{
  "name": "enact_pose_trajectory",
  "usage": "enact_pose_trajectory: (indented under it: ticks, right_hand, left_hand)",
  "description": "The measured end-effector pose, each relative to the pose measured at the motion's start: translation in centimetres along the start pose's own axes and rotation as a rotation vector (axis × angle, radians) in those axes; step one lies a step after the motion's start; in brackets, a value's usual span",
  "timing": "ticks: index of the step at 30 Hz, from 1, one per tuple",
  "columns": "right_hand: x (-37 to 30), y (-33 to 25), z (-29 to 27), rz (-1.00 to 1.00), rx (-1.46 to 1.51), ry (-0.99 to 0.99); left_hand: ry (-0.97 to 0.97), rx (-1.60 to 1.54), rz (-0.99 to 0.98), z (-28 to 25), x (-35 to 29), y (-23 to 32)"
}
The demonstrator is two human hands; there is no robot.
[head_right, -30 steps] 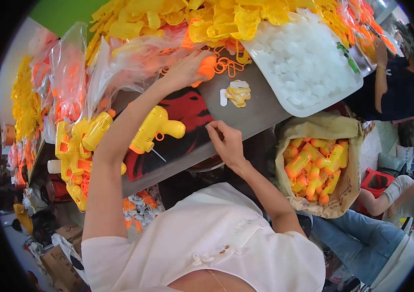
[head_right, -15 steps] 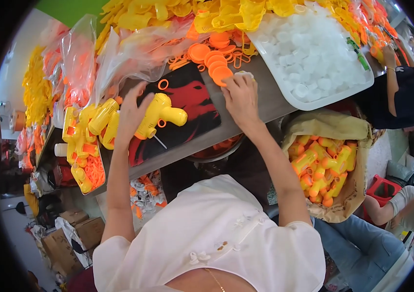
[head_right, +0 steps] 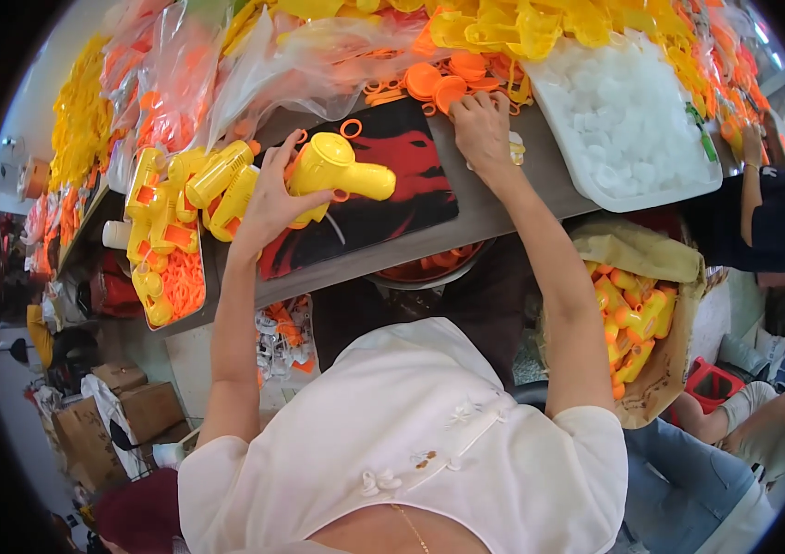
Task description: Assembling plastic toy guns by snapping various components together.
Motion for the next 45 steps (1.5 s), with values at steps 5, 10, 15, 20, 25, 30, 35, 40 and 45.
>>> enact_pose_trajectory:
  ticks: [5,10,15,20,25,30,35,40,45]
  right_hand:
    - [0.3,0.6,0.6,0.235,0.377,-0.267]
    - [1.5,2.1,0.1,0.640,0.983,-0.290]
    - [2.1,-5.8,-6.1,0.698,1.642,-0.400]
    - [1.5,-10.5,-6.1,0.744,1.762,-0.652]
    - [1.1,-11.1,-5.0,0.315,1.075,-0.310]
    - [1.6,-11.7,-6.4,0.394,0.803,-0.468]
    - [0.1,-10.9,-7.6,0.289,1.117,-0.556]
    - [-0.1,-11.6,-9.3,0.005,0.892,-0.502]
    - [-0.5,-11.4,-9.7,0.012,0.816,-0.479]
  left_hand:
    - [0.148,-0.112,0.155,0.2,-1.7,1.4]
    - [0.137,-0.369,0.047,1.4,-2.5,0.9]
    - [0.161,-0.230,0.229,1.9,-2.1,2.8]
    - [0.164,-0.319,0.272,2.8,-2.4,2.9]
    - [0.195,-0.309,0.341,4.1,-2.6,3.0]
    - [0.211,-0.384,0.296,4.3,-2.5,2.6]
    - [0.219,-0.310,0.472,4.2,-2.3,2.8]
    - [0.164,-0.310,0.472,4.2,-2.5,2.9]
    - [0.185,-0.271,0.486,4.3,-2.1,3.3]
Point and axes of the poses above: each hand's wrist, its own x-axis towards the middle knuckle, its own z-axis out of the palm, y = z × x, the point moved 6 cm from there along x, towards the middle knuckle, and after that the axes turned 1 degree about -x, right-handed, at the moved point
